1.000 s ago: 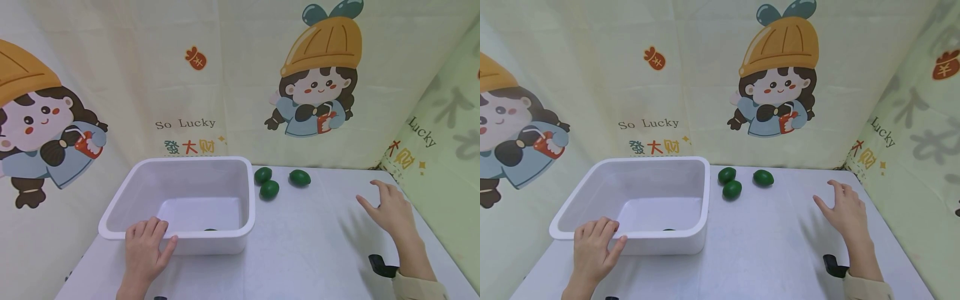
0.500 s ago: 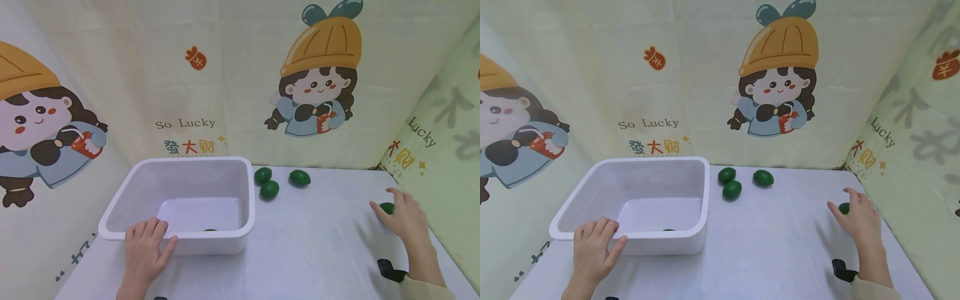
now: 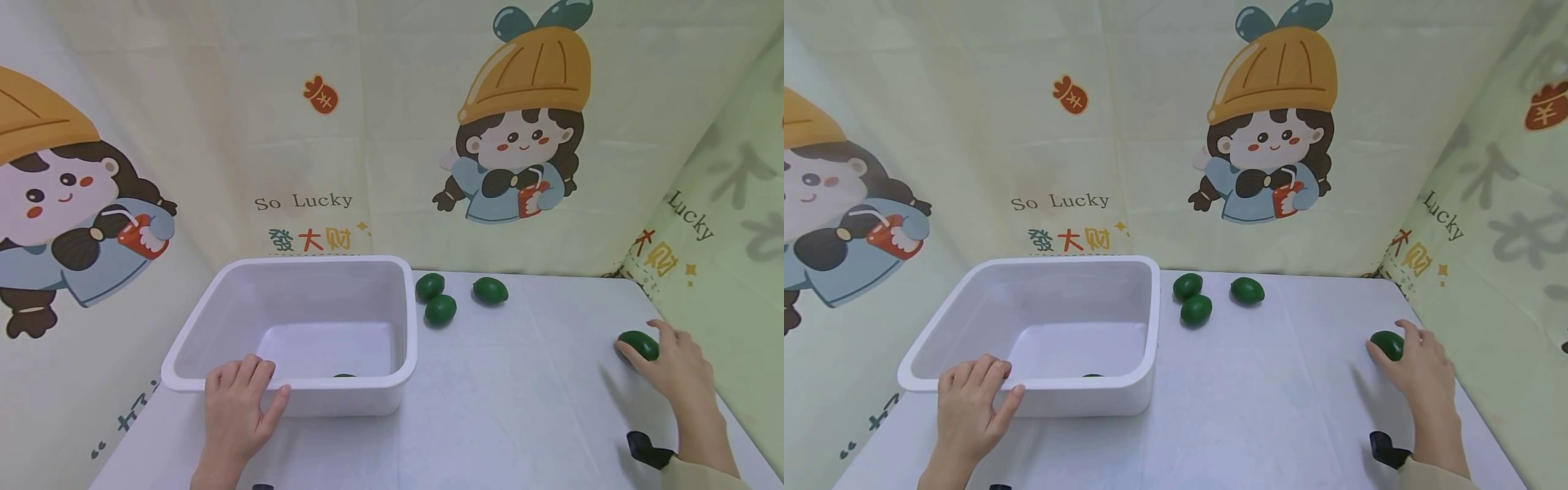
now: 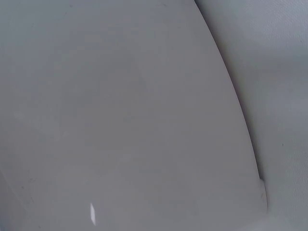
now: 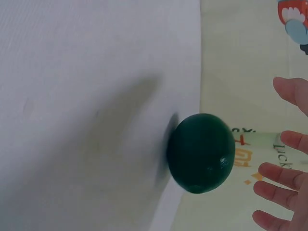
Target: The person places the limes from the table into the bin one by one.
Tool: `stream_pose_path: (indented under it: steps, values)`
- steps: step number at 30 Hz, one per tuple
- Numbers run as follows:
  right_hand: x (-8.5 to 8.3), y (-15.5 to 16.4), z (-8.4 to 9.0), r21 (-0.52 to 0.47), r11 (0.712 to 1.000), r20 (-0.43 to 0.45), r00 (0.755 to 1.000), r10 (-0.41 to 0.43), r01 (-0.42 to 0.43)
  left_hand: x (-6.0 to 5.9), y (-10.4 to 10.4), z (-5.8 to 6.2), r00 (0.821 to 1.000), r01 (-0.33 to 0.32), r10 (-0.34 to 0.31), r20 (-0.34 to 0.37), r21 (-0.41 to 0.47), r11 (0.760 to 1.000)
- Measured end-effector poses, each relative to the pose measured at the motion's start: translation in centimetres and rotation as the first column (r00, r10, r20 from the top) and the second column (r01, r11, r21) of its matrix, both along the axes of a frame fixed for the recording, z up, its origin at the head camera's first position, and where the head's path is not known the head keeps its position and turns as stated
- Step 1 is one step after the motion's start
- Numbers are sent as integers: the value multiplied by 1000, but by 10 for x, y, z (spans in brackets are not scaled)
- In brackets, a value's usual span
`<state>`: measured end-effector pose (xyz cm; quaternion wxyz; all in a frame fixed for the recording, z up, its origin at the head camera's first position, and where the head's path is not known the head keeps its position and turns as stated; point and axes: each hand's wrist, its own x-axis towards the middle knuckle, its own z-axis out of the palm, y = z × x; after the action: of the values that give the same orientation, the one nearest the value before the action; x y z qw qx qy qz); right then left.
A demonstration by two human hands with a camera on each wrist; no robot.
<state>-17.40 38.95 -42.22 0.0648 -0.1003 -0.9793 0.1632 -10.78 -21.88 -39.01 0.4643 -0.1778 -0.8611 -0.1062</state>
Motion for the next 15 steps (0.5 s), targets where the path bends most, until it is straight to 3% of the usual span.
stream_pose_path:
  steps: [15]
  values:
    - [0, 22, -14, -27, 999, 88, 995, -35, 38, 0, 0, 0, 1000, -7, 7, 23, 5, 1000]
